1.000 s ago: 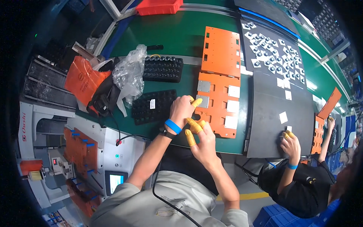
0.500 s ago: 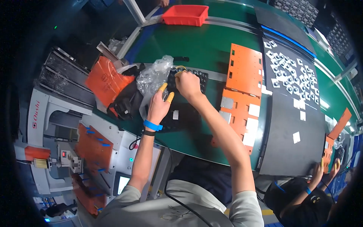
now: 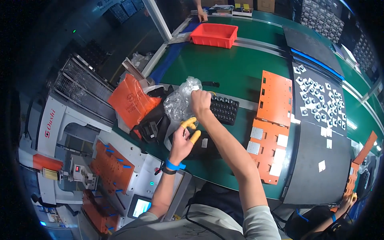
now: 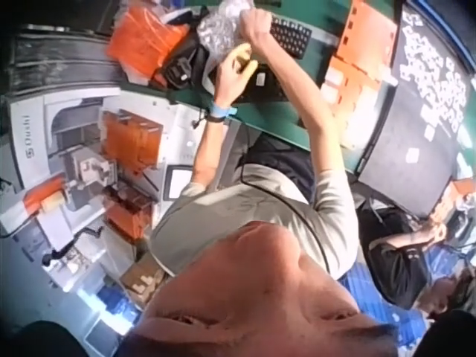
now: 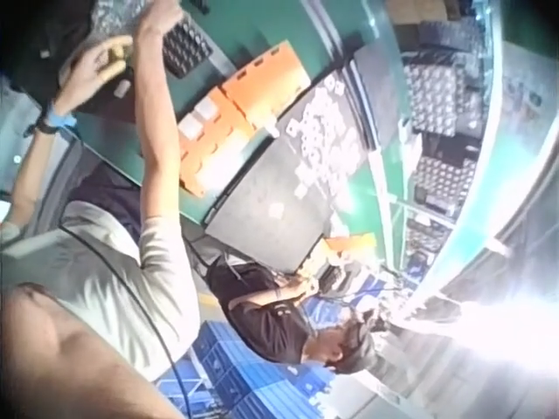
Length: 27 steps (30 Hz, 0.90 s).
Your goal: Applying components and labels to orange plastic frames and using a pressing machine on an assembly line.
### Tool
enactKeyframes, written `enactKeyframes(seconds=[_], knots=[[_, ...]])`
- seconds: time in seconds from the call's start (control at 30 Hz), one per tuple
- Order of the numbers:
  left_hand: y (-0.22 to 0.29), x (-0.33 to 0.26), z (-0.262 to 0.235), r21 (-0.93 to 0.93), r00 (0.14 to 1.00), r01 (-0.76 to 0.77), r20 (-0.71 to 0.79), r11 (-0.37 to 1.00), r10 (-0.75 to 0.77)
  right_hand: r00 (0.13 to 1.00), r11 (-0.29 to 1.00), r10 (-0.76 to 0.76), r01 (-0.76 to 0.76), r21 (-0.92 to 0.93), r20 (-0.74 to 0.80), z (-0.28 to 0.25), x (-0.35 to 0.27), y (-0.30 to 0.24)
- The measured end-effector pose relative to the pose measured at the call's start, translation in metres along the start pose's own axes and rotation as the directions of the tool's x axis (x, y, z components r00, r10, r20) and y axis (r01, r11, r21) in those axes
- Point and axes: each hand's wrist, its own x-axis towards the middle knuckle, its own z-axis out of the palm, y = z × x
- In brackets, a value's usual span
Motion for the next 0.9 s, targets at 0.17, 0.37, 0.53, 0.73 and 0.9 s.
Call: enactKeyframes(seconds=[0.17, 0.37, 0.53, 0.73, 0.9], knots=[[0.000, -0.015, -0.009, -0.433, 0.983, 0.156, 0.153, 0.888, -0.098, 0.996, 0.997, -0.063, 0.066, 0.051, -0.055, 0.002, -0.001, 0.019], [-0.008, -0.018, -0.004, -0.877, 0.948, 0.313, 0.315, 0.365, -0.056, 0.994, 0.984, -0.014, 0.033, 0.177, -0.111, -0.017, -0.034, 0.051], [0.003, -0.019, 0.020, -0.879, 0.941, 0.338, 0.319, 0.337, -0.111, 0.998, 0.977, 0.012, 0.001, 0.212, -0.057, -0.030, -0.059, 0.084], [0.001, -0.027, 0.029, -0.870, 0.907, 0.416, 0.419, 0.264, -0.047, 0.973, 0.786, 0.221, -0.135, 0.604, -0.070, -0.063, -0.094, 0.094], [0.013, -0.036, 0.046, -0.897, 0.931, 0.364, 0.353, 0.249, -0.091, 0.981, 0.275, 0.194, -0.043, 0.961, -0.011, -0.090, -0.149, 0.093]])
